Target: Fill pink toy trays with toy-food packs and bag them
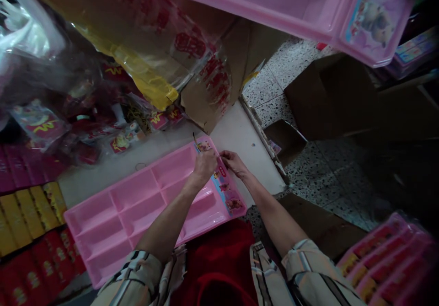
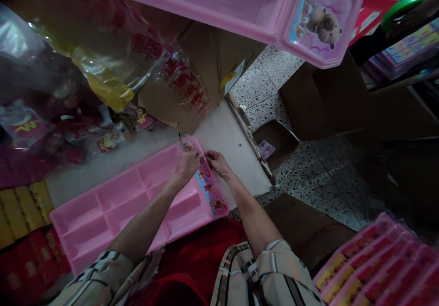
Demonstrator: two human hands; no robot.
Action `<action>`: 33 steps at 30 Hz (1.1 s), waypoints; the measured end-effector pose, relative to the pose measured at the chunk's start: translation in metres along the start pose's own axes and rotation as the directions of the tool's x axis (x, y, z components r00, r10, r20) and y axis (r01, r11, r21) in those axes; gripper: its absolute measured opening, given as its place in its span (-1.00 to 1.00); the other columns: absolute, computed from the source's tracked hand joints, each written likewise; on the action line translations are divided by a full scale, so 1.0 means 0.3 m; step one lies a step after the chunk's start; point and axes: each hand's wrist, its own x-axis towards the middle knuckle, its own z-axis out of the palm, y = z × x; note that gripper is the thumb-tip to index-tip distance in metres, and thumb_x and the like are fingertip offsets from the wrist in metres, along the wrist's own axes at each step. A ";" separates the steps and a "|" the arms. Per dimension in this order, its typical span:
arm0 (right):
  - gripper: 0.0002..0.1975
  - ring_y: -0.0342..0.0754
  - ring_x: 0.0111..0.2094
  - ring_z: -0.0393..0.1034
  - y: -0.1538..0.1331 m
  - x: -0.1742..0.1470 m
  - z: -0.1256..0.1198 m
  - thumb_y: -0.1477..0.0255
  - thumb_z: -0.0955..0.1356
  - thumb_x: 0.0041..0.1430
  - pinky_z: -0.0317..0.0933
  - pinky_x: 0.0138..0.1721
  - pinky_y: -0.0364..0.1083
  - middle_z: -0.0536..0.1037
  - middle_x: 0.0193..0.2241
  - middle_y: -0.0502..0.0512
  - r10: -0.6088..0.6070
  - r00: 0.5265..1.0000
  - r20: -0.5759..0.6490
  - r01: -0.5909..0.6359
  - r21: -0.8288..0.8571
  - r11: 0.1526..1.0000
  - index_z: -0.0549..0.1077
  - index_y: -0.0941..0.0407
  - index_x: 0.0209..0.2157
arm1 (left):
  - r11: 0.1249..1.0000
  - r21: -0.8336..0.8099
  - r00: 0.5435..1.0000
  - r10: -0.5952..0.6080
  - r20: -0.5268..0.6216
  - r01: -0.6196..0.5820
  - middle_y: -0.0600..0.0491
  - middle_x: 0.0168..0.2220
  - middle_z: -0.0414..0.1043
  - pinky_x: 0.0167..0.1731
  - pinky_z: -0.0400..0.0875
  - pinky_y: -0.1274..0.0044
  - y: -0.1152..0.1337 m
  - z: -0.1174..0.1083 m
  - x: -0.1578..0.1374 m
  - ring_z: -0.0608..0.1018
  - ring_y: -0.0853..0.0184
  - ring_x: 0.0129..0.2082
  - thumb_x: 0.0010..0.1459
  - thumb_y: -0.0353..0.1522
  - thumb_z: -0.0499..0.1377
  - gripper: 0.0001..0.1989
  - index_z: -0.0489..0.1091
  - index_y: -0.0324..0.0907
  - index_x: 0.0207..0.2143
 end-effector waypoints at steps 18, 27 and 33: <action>-0.47 -0.11 -0.45 0.35 0.042 -0.067 -0.057 0.19 0.45 0.04 0.21 -0.36 -0.14 0.51 -0.43 -0.06 0.010 0.967 -0.256 -0.036 -0.097 0.995 0.34 0.05 0.03 | 0.721 -0.647 0.958 -0.079 0.276 0.247 0.05 -0.57 0.52 -0.46 0.42 0.51 -0.197 0.104 -0.267 0.53 0.32 -0.53 -0.08 -0.24 0.42 -0.80 0.62 -0.19 -0.43; -0.71 -0.12 -0.48 0.25 0.205 -0.360 -0.088 0.15 0.33 0.16 0.13 -0.45 -0.16 0.44 -0.53 -0.05 0.179 0.957 -0.227 -0.191 -0.031 0.981 0.45 0.11 -0.39 | 0.509 -0.842 0.984 -0.086 0.156 0.178 0.04 -0.45 0.56 -0.30 0.55 0.46 -0.051 0.293 -0.265 0.58 0.34 -0.44 0.05 -0.18 0.36 -0.73 0.58 -0.22 -0.37; -0.81 -0.11 -0.46 0.34 0.206 -0.335 -0.071 0.28 0.37 0.10 0.24 -0.41 -0.17 0.53 -0.49 -0.03 0.209 0.951 -0.229 -0.194 0.086 0.977 0.49 0.11 -0.35 | 0.792 -0.577 0.963 0.052 -0.263 -0.200 0.03 -0.34 0.50 -0.23 0.47 0.52 -0.052 0.301 -0.249 0.55 0.34 -0.30 0.21 -0.31 0.30 -0.86 0.59 -0.16 -0.39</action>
